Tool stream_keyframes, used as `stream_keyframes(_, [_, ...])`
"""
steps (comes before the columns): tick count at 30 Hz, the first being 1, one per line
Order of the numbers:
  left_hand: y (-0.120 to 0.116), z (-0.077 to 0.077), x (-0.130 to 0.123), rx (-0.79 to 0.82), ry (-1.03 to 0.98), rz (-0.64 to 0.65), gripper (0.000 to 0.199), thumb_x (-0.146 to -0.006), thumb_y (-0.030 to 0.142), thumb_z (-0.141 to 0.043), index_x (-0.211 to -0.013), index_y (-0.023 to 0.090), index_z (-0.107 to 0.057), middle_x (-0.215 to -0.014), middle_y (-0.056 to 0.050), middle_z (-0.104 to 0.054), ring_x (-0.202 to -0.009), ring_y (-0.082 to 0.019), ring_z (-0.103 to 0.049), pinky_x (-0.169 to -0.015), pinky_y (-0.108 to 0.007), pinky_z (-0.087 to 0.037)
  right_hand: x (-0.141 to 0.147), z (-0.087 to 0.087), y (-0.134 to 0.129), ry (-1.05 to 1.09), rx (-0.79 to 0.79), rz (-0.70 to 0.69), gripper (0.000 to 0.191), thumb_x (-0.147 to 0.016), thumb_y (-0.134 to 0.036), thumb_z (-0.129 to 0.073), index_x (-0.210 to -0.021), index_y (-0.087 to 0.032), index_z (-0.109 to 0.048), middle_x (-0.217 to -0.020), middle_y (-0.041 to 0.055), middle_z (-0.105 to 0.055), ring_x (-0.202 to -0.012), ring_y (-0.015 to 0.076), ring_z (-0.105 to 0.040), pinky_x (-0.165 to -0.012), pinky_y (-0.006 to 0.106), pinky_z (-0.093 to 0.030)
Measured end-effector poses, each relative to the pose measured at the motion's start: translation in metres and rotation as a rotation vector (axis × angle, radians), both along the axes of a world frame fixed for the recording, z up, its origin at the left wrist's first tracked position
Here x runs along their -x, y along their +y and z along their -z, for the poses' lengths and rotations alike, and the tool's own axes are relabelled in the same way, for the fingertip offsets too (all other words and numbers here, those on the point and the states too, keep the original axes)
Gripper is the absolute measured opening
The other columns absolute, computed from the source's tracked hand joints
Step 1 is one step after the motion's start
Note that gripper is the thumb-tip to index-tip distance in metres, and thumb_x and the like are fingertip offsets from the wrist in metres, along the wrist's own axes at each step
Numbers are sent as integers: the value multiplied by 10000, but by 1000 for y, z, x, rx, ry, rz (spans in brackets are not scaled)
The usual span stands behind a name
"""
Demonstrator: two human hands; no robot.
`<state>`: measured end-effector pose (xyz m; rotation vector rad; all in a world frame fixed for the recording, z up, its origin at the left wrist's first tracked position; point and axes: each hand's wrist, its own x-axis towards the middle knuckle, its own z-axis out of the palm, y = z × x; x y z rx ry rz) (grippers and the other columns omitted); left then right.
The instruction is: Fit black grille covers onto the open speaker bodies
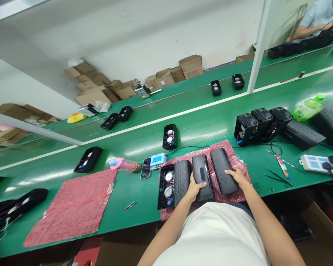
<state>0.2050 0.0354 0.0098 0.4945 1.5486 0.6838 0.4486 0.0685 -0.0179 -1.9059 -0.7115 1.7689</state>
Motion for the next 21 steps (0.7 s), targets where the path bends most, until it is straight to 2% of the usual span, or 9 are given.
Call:
stream_keyframes(2, [0,-2,1,10,-25,-10,1215,-548,141,-804,-1476,172,-20,-1425,-171,-406,-1201,-231,-511,-1021,-342,-401,10,-3,-8,-106,-33,-11,238,-926,-337,-583,-1020,-119,-594,-952,45,-620,-818,151,-612,-748,329,-539])
stream_keyframes(4, [0,-4,2,13,-47,-16,1210,-549,132,-799,-1473,186,-20,-1419,-164,-413,-1182,-230,-524,-1008,-342,-412,19,-6,-18,-246,-62,-9,262,-909,-344,-601,-1053,-126,-589,-1055,68,-601,-948,192,-592,-848,397,-509])
stream_keyframes(7, [-1,-4,4,16,-69,-13,1195,-534,114,-794,-1460,181,-41,-1400,-156,-432,-1179,-219,-525,-1005,-322,-412,32,-10,-31,-432,-105,6,350,-861,-352,-654,-1118,-131,-566,-1242,106,-503,-1186,277,-451,-1011,521,-370])
stream_keyframes(10, [-4,-4,9,47,-76,7,1177,-497,113,-812,-1432,177,-99,-1364,-159,-462,-1155,-230,-544,-987,-333,-430,41,-13,-35,-476,-141,-6,375,-837,-339,-677,-1127,-133,-561,-1295,110,-454,-1259,307,-359,-1058,554,-288])
stream_keyframes(12, [-6,-3,13,70,-72,18,1147,-486,117,-821,-1407,192,-141,-1350,-150,-473,-1145,-233,-552,-975,-341,-442,43,-13,-32,-435,-145,-19,345,-856,-328,-657,-1125,-136,-559,-1258,100,-482,-1209,283,-417,-1025,524,-348])
stream_keyframes(16, [-5,-2,15,108,-65,19,1079,-512,124,-804,-1374,200,-159,-1311,-140,-502,-1104,-227,-575,-931,-339,-475,39,-13,-15,-253,-67,-32,288,-911,-314,-598,-1131,-133,-551,-1079,70,-572,-937,191,-579,-825,390,-516])
stream_keyframes(21, [3,-3,8,157,-2,-19,782,-722,280,-691,-1332,182,-212,-1287,-158,-517,-1064,-221,-601,-882,-340,-500,32,-14,17,-47,40,-36,251,-932,-303,-576,-1111,-129,-562,-1002,54,-597,-817,146,-602,-712,307,-547])
